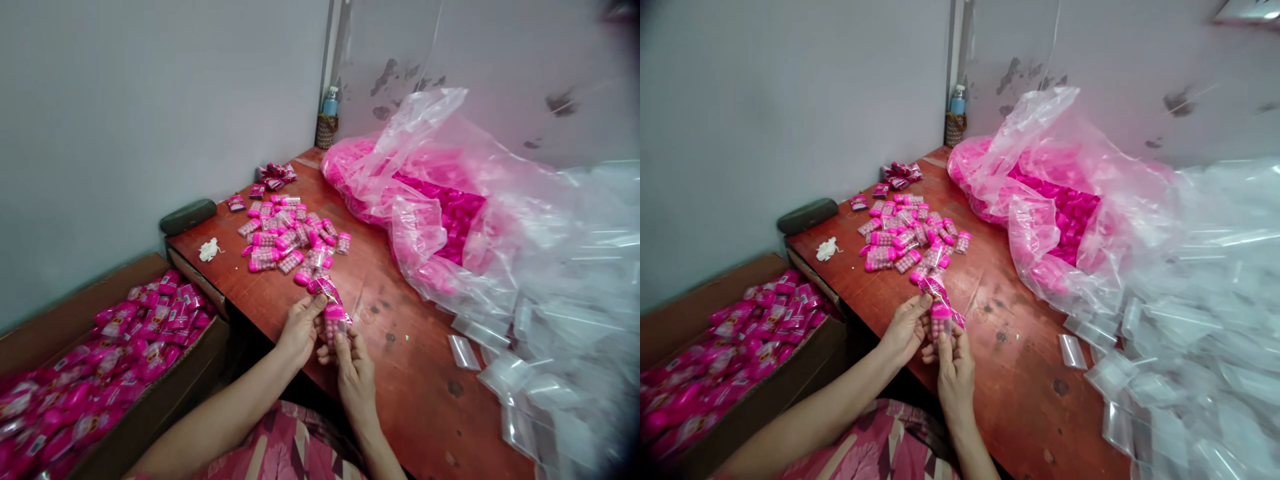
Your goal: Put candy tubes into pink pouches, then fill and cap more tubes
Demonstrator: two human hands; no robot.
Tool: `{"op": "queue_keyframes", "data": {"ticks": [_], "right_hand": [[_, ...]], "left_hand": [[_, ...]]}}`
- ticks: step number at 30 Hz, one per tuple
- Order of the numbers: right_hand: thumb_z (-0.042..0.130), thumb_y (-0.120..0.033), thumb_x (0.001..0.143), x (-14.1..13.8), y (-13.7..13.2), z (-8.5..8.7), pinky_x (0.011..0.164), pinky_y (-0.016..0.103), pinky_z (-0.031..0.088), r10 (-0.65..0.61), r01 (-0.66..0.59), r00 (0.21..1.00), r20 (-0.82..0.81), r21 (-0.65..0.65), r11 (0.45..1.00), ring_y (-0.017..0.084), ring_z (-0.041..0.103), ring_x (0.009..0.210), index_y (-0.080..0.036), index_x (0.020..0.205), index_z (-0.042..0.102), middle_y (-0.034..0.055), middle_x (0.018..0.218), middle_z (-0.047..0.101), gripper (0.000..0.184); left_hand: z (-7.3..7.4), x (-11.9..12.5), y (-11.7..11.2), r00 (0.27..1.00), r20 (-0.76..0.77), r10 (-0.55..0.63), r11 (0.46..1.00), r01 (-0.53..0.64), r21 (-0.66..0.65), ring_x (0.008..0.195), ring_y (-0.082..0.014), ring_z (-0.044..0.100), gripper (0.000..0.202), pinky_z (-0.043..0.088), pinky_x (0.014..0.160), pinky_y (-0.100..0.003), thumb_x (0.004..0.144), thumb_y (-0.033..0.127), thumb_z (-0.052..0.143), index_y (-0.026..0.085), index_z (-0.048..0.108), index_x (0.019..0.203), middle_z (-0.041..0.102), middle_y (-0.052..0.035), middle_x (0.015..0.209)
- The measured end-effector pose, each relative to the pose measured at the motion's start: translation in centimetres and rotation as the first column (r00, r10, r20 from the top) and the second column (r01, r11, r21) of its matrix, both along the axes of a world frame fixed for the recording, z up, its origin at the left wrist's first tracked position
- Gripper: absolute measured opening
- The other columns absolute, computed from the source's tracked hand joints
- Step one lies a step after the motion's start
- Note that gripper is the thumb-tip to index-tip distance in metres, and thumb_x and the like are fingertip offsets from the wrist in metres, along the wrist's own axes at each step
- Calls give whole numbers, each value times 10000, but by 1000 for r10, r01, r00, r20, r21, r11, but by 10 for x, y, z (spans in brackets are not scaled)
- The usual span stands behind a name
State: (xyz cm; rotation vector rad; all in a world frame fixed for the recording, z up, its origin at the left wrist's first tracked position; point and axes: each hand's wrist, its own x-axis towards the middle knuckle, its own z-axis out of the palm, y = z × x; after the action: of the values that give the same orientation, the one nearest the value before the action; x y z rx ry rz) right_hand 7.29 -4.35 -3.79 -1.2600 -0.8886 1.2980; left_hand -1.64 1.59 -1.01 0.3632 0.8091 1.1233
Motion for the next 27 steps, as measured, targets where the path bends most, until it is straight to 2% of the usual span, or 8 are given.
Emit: {"op": "queue_keyframes", "data": {"ticks": [3, 6, 8, 13, 17, 19, 23, 27], "right_hand": [[479, -381, 858, 0, -1, -4, 588, 265, 514, -7, 6, 999, 39, 22, 1000, 133, 615, 621, -189, 1090, 450, -3, 743, 615, 302], [508, -375, 843, -1, -2, -6, 603, 270, 522, -40, 39, 998, 50, 37, 999, 135, 621, 619, -190, 1082, 462, -4, 736, 619, 306], [520, -372, 836, -1, -1, -5, 582, 265, 524, -35, 35, 999, -5, 29, 999, 135, 622, 613, -191, 1064, 470, -7, 723, 619, 296], [540, -399, 813, 0, 4, 1, 473, 232, 509, 10, -18, 960, -279, -24, 1000, 124, 615, 563, -191, 926, 492, 1, 755, 628, 242], [596, -383, 779, 4, 6, 2, 485, 237, 514, -66, 59, 968, -242, -37, 998, 133, 616, 531, -200, 917, 461, -32, 626, 616, 265], [610, -365, 773, 9, 4, 3, 524, 252, 524, -56, 52, 969, -239, -23, 998, 143, 630, 571, -213, 957, 447, -31, 649, 632, 289], [623, -323, 770, 16, 2, 6, 618, 277, 529, 53, -56, 961, -270, -2, 998, 154, 644, 686, -209, 981, 470, 7, 785, 662, 285], [626, -299, 766, 10, 6, 9, 561, 252, 517, 57, -60, 963, -264, -5, 998, 134, 625, 590, -192, 892, 495, -17, 690, 638, 211]], "left_hand": [[0, -1, -1, 997, -51, -66, 997, 68, 46, 317, -84, 440, 332, 311, 270, -159, 646, 375, 711, 139, 493, 728, 535, 22, 499], [-4, -2, -1, 988, -57, -147, 988, 148, 30, 289, -91, 415, 329, 274, 238, -170, 663, 406, 685, 134, 501, 690, 522, 15, 468], [-5, -3, -1, 981, -74, -179, 983, 181, 20, 299, -90, 426, 340, 286, 254, -174, 663, 421, 681, 121, 520, 654, 523, 4, 463], [-7, -5, -2, 959, -214, -184, 979, 198, 48, 373, -70, 466, 330, 346, 351, -164, 623, 372, 726, 80, 581, 574, 534, -20, 475], [-8, -2, -7, 944, -178, -277, 955, 291, 55, 338, -57, 394, 297, 307, 328, -178, 627, 355, 724, 76, 621, 635, 495, 7, 458], [-7, -2, -9, 963, -99, -249, 967, 252, 20, 351, -52, 384, 294, 309, 335, -177, 626, 350, 726, 77, 621, 659, 492, 12, 474], [-3, -2, -14, 992, -4, -128, 992, 128, -25, 471, -81, 489, 294, 372, 399, -178, 642, 349, 720, 74, 619, 666, 576, -44, 608], [2, -2, -24, 991, -13, -131, 991, 131, 7, 479, -70, 483, 245, 397, 434, -179, 644, 286, 731, 63, 639, 684, 570, -30, 596]]}}
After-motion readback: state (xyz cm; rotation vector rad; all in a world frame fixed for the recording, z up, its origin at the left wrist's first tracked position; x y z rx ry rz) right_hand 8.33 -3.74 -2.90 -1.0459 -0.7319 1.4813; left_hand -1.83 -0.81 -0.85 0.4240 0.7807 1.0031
